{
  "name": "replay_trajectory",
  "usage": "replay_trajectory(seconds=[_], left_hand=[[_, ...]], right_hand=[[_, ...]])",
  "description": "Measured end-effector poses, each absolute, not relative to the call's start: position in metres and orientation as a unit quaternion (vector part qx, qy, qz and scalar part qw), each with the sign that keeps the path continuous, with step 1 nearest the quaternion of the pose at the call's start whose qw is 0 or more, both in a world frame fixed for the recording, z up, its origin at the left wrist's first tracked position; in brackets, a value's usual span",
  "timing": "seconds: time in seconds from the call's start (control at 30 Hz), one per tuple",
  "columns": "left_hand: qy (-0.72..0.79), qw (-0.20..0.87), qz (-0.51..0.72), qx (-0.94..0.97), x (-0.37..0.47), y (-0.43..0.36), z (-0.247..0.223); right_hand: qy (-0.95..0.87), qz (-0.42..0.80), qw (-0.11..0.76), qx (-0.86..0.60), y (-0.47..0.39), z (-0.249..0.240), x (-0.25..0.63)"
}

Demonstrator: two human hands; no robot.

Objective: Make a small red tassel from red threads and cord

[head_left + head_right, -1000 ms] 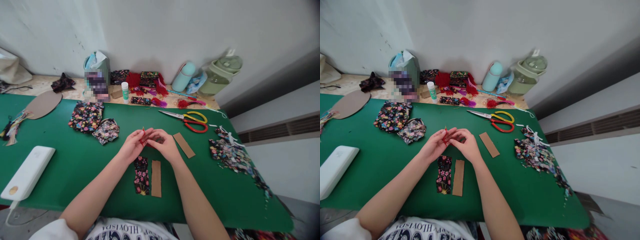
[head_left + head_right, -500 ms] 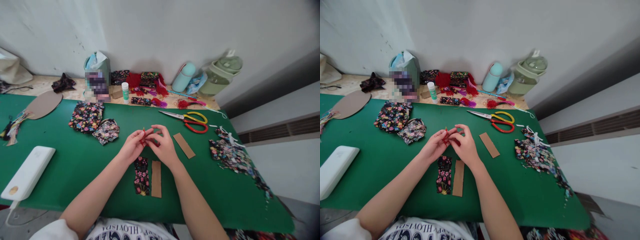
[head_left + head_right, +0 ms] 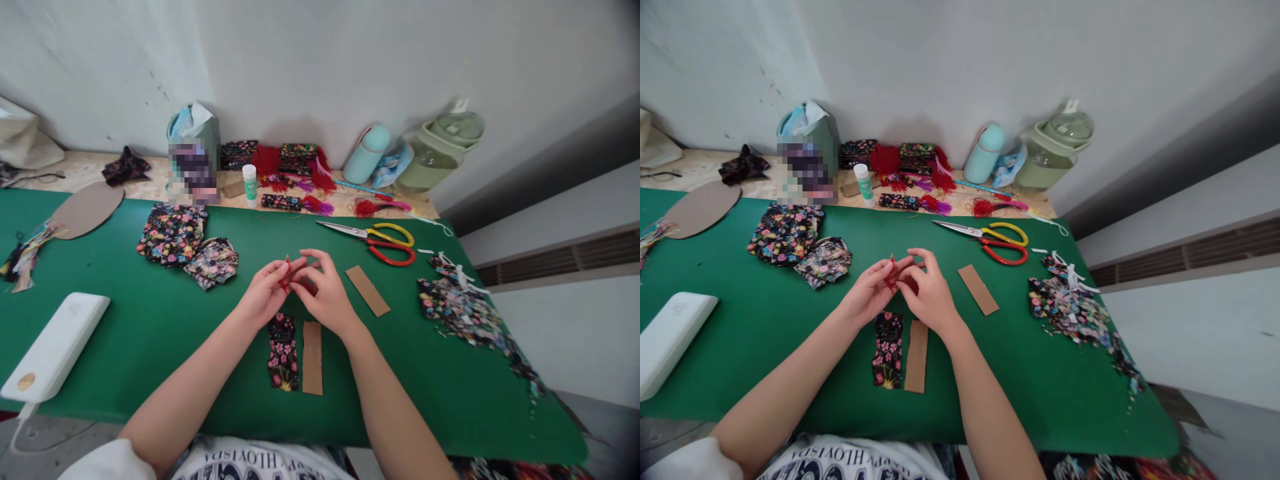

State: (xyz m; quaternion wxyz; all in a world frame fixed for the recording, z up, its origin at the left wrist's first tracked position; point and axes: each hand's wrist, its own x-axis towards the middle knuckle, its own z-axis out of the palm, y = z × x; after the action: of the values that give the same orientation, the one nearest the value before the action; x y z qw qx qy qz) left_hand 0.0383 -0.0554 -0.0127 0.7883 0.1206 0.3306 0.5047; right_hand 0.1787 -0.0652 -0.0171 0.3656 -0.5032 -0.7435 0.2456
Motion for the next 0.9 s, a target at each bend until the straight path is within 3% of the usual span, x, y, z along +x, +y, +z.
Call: replay_trajectory(seconds=[0.67,0.83,0.9], left_hand=[[0.325,0.792,0.502,0.126,0.037,-0.055,-0.013],[0.315,0.794,0.504,0.128,0.037,-0.055,-0.013],[0.311,0.796,0.504,0.126,0.037,-0.055,-0.013]], right_hand=[[-0.707,0.289,0.390,-0.515,-0.066,-0.011,0.181],[-0.636,0.147,0.433,-0.622,-0.058,-0.015,0.193],[-0.613,0.143,0.445,-0.637,-0.057,-0.016,0.198]])
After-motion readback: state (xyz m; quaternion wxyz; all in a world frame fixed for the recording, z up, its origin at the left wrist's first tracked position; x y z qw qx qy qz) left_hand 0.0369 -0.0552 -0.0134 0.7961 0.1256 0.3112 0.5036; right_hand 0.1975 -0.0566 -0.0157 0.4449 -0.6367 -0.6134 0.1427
